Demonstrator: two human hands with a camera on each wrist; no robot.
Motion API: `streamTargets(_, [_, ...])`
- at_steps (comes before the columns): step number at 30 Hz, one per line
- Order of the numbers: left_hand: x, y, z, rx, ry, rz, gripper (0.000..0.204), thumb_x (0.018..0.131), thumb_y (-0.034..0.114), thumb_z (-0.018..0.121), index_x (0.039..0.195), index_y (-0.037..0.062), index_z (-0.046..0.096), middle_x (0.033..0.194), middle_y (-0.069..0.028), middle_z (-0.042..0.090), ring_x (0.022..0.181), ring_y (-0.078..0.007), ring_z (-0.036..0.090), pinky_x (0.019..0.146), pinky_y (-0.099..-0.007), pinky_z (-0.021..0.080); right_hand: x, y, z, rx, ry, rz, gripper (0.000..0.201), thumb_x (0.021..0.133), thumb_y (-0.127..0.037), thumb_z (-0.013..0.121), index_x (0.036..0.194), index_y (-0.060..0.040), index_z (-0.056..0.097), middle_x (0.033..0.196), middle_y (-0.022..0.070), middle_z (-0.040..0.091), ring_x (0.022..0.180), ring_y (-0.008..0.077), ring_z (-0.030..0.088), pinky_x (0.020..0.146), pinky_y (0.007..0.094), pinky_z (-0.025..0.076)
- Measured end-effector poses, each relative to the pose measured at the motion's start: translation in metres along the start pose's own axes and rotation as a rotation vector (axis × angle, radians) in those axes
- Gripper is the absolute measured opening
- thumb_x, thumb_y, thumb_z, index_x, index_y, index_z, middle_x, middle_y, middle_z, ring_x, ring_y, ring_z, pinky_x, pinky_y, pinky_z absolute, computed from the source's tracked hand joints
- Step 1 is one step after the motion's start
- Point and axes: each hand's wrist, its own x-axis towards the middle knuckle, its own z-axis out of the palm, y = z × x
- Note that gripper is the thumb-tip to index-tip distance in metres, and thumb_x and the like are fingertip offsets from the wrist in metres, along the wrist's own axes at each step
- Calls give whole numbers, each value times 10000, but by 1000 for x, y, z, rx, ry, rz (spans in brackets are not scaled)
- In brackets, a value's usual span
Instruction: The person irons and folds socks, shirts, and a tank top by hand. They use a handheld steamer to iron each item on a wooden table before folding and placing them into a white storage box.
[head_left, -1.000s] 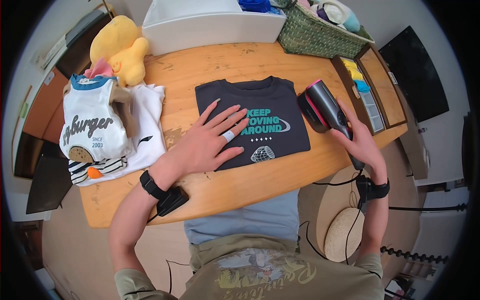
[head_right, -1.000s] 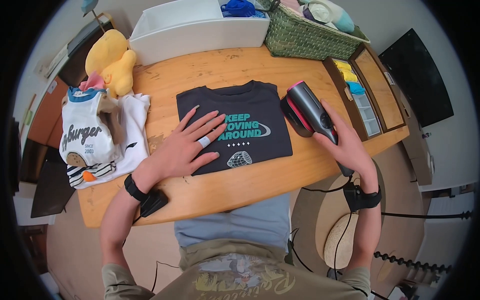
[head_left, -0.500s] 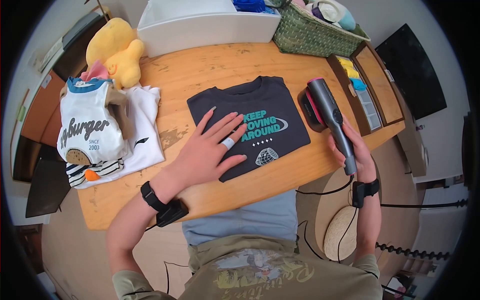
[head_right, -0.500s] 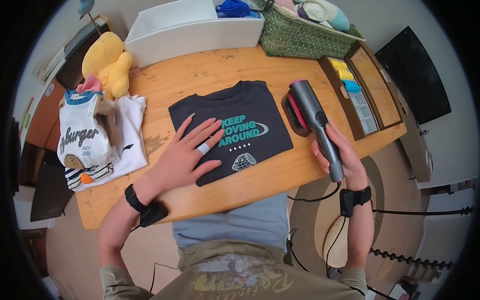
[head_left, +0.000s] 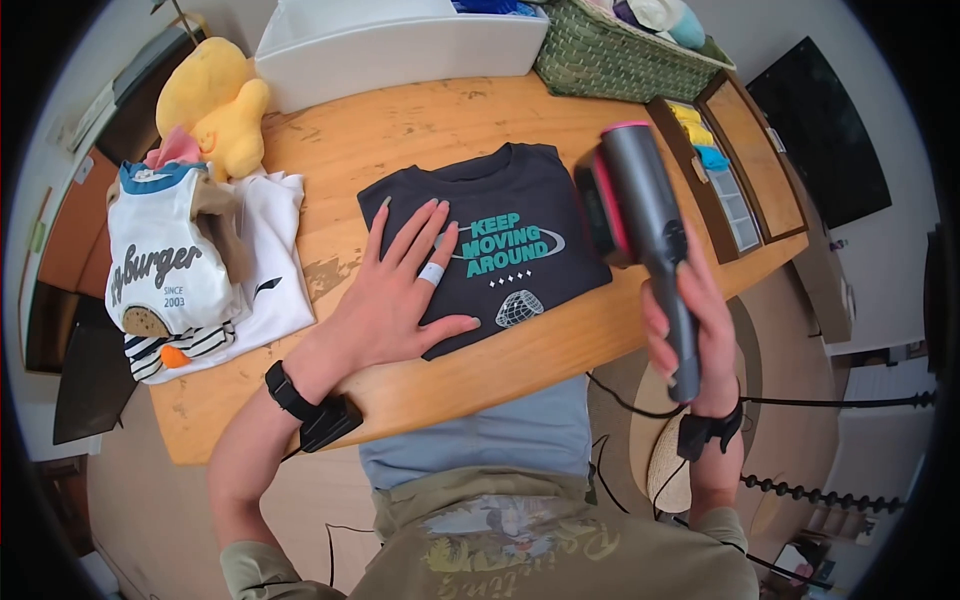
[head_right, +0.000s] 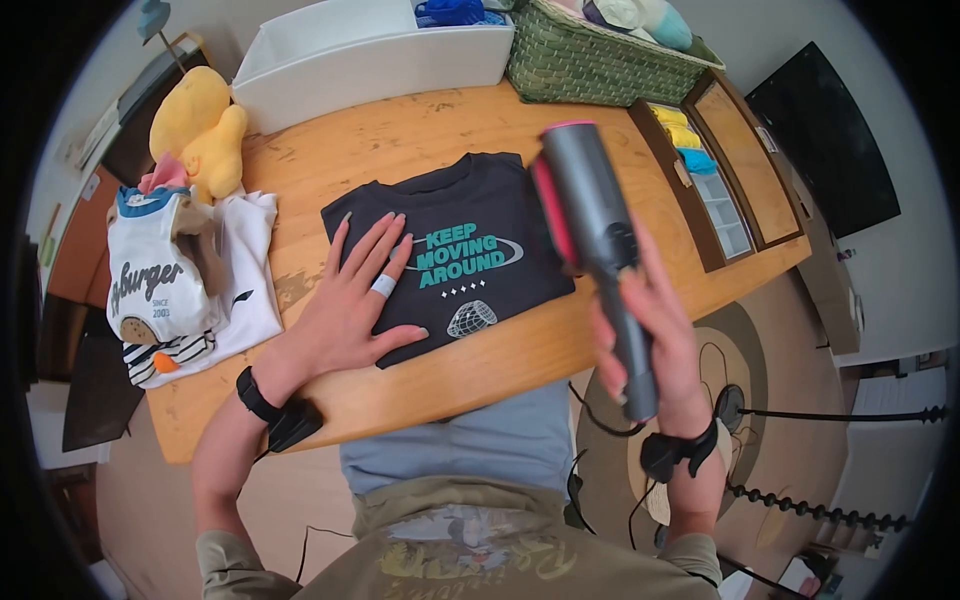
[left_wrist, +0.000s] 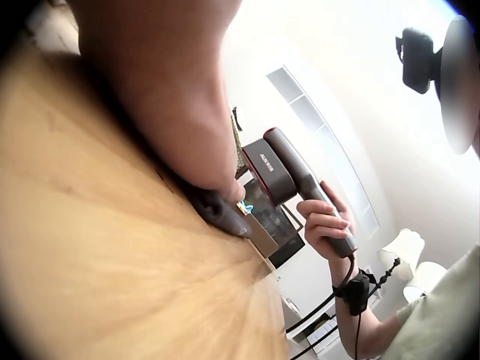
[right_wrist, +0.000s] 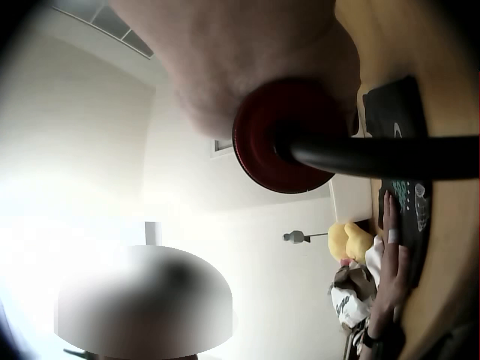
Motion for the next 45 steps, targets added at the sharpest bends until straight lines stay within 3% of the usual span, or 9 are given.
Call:
streamTargets(7, [0,1,-2,3,-23,-17,1055,945,648,623,1594,-111,281,1686,-268,264,1597,-379,212,1296,-590,63,7,28,45,-24,-172,210,731,1111,-242,492,1703,-214,63,763,114,591,463,161,557,431,288,464])
streamTargets(16, [0,3,-3,-6,-3,-31,1054,949,604,643,1579,-151,262,1677,-299,258,1598,-395,199,1295,-589,62,17,52,51,-84,-169,231,703,1117,-237,462,1702,-207,74,756,118,580,429,156,536,406,276,451])
streamTargets(19, [1,2,-2,-9,39,-4,984,975,604,605,1464,-225,401,1621,-353,317,1580,-415,233,1283,-612,89,17,52,44,-76,-149,226,695,1120,-242,460,1701,-207,82,755,117,577,428,153,534,407,275,451])
streamTargets(22, [1,2,-1,-16,42,-2,974,977,591,609,1465,-225,398,1620,-351,321,1578,-414,237,1284,-611,88,17,49,41,-70,-132,213,683,1122,-251,457,1700,-203,96,754,117,570,421,153,530,401,278,453])
streamTargets(25, [1,2,-4,-1,-22,-28,1010,966,567,638,1577,-147,270,1675,-296,265,1597,-396,202,1294,-589,65,17,49,35,-81,-89,203,679,1119,-254,460,1699,-199,111,750,117,568,412,154,528,383,279,450])
streamTargets(32, [1,2,-4,4,-31,-27,1000,973,570,625,1579,-144,273,1673,-292,272,1597,-394,203,1295,-590,66,18,48,13,-20,-79,189,701,1120,-236,480,1705,-212,95,767,114,575,442,153,538,410,286,453])
streamTargets(35, [1,2,-4,3,-30,-24,993,975,570,621,1577,-143,280,1673,-290,274,1597,-393,204,1295,-590,65,19,49,16,-37,-48,175,683,1108,-244,482,1694,-178,137,743,125,583,416,149,537,369,272,449])
streamTargets(45, [0,2,-2,-8,-6,-35,987,976,580,615,1576,-136,297,1670,-287,285,1597,-387,205,1295,-590,51,10,43,20,-124,-20,150,696,1116,-231,497,1702,-186,123,747,106,591,436,151,551,414,274,452])
